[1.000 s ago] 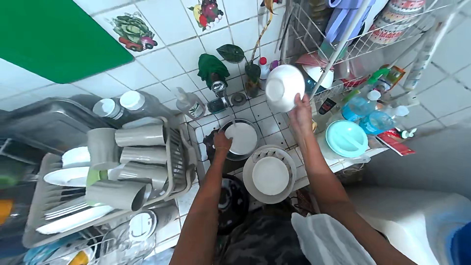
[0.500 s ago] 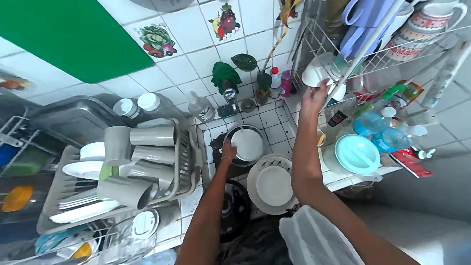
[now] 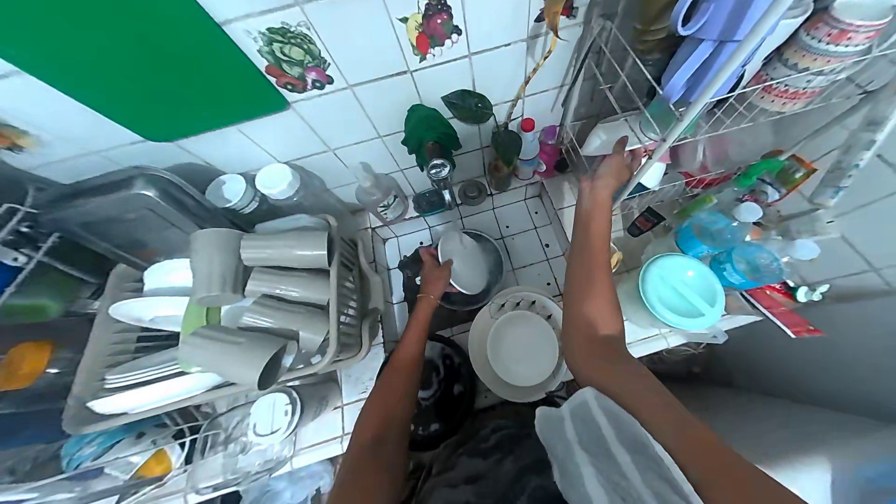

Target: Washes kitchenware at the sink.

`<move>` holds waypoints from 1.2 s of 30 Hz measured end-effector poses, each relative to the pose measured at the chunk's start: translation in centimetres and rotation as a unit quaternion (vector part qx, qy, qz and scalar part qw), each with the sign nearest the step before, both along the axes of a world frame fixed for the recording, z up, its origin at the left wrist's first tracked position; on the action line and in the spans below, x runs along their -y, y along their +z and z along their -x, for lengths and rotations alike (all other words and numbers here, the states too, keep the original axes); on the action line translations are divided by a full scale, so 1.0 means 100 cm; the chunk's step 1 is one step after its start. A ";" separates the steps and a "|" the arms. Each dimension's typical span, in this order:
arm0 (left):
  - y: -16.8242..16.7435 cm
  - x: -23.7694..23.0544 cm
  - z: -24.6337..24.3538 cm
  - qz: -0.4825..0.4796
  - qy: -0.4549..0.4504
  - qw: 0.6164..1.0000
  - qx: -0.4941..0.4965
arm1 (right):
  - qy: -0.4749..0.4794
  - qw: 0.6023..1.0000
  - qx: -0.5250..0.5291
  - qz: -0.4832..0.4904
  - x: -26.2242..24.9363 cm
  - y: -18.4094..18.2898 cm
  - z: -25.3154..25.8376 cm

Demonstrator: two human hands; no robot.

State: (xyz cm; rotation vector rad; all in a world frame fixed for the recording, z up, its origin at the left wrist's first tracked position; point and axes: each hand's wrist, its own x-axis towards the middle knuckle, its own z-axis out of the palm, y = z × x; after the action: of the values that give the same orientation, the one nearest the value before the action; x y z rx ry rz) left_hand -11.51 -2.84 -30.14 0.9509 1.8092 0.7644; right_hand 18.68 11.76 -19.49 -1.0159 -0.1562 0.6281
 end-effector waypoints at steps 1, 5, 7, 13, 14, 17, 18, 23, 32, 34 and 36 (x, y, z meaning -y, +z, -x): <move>0.001 0.000 0.003 -0.015 0.008 1.000 0.004 | 0.014 1.000 0.025 0.004 0.006 -0.004 0.002; 0.008 0.004 0.015 -0.014 0.079 0.992 0.098 | 0.204 0.937 0.282 -0.015 0.043 -0.045 0.039; 0.016 0.007 0.017 0.012 0.127 0.976 0.179 | 0.404 0.827 0.390 0.003 0.071 -0.056 0.071; 0.017 0.021 0.019 0.046 0.185 0.906 0.378 | 0.611 0.413 0.675 0.001 0.137 -0.066 0.133; 0.012 0.024 0.019 0.038 0.184 0.897 0.400 | 0.589 0.394 0.705 -0.009 0.141 -0.063 0.133; -0.005 0.026 0.013 0.007 0.162 0.888 0.430 | 0.525 0.347 0.775 -0.063 0.142 -0.071 0.122; -0.010 0.023 0.011 -0.006 0.153 0.893 0.423 | 0.512 0.340 0.785 -0.078 0.140 -0.076 0.114; -0.006 -0.008 0.002 -0.097 0.058 0.931 0.346 | 0.418 0.403 0.800 -0.152 0.112 -0.134 0.080; 0.054 0.009 0.025 -0.084 -0.058 0.995 -0.017 | 0.548 0.468 0.689 -0.076 0.099 -0.097 0.117; 0.055 0.048 0.024 -0.134 -0.112 0.974 -0.143 | 0.496 0.401 0.758 -0.136 0.100 -0.094 0.112; 0.064 0.083 0.014 -0.101 -0.191 0.966 -0.146 | 0.460 0.366 0.789 -0.177 0.102 -0.098 0.099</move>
State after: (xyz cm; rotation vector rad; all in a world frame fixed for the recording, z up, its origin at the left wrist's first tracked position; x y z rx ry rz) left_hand -12.90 -11.13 -23.77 1.5617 1.7341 0.5931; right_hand 8.73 1.52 -29.25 -0.6399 -2.6653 0.2736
